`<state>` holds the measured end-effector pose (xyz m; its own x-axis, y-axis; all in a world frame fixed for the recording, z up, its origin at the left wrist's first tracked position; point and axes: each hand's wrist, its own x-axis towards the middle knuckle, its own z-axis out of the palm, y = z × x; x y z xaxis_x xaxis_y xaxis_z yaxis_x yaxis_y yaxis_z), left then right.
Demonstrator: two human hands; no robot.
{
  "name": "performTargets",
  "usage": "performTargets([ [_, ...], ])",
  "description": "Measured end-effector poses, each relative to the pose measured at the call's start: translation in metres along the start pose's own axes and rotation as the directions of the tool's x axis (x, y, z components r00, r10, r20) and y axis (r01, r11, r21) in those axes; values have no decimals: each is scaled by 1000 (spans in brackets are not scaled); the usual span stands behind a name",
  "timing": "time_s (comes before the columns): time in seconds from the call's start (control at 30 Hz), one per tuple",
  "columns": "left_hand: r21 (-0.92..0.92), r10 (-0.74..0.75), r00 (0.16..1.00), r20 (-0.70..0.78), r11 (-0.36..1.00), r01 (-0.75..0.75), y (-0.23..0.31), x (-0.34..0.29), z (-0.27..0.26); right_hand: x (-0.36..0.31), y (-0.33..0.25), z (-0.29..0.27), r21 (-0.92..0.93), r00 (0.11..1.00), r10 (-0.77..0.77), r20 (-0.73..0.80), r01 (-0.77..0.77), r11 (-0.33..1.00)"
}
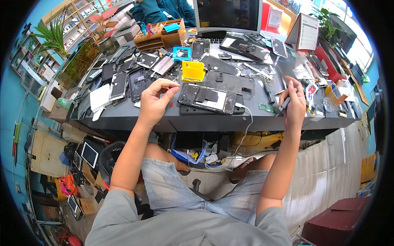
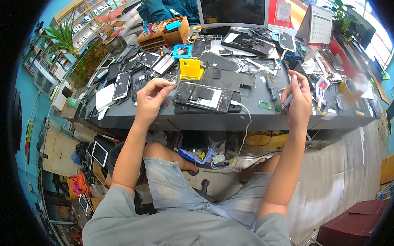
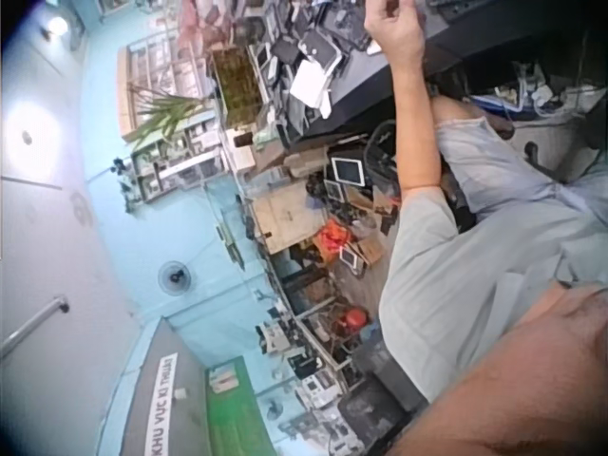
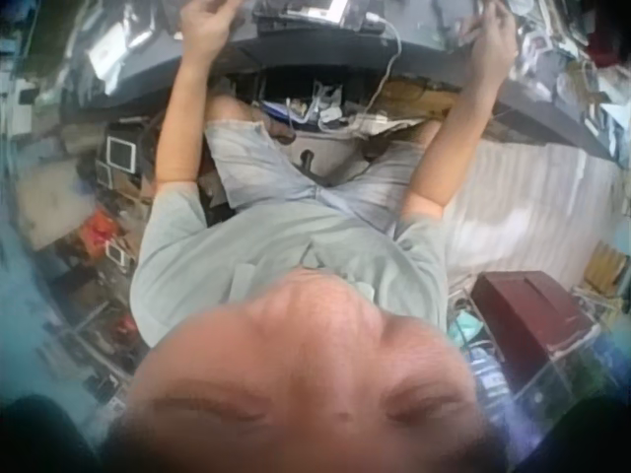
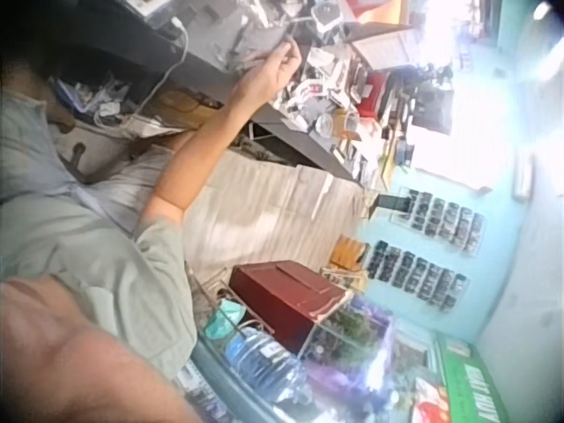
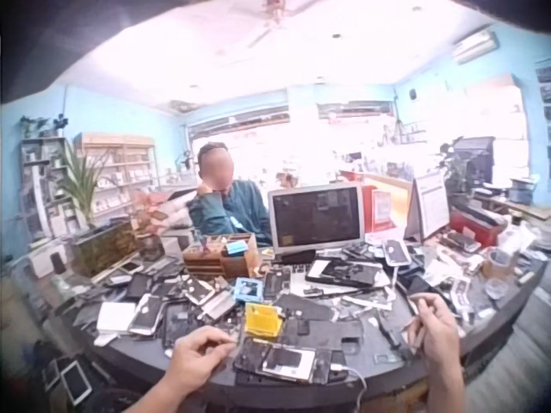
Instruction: The person is repairing a mobile phone on a cluttered workbench. They use a screwdriver to remove screws, handle small components, and connect a charging cable to test the device.
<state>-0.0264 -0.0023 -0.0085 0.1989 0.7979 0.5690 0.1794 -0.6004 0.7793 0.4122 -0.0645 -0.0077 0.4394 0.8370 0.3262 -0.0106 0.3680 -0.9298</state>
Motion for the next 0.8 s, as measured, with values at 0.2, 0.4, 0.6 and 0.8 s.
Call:
performTargets([
  [0.2, -41, -9, 999, -42, 999, 7, -1, -2, 5, 7, 4, -2, -57, 1000, -5, -18, 4, 998],
  [0.4, -33, -43, 999, -31, 999, 42, 0, 2, 4, 12, 6, -3, -21, 1000, -16, -9, 16, 1000],
  [0.6, 4, 36, 999, 28, 999, -37, 8, -3, 4, 8, 14, -3, -39, 999, -53, -14, 52, 998],
  [0.8, 47, -36, 996, 85, 998, 33, 7, -1, 3, 5, 8, -1, -51, 1000, 23, 15, -22, 998],
])
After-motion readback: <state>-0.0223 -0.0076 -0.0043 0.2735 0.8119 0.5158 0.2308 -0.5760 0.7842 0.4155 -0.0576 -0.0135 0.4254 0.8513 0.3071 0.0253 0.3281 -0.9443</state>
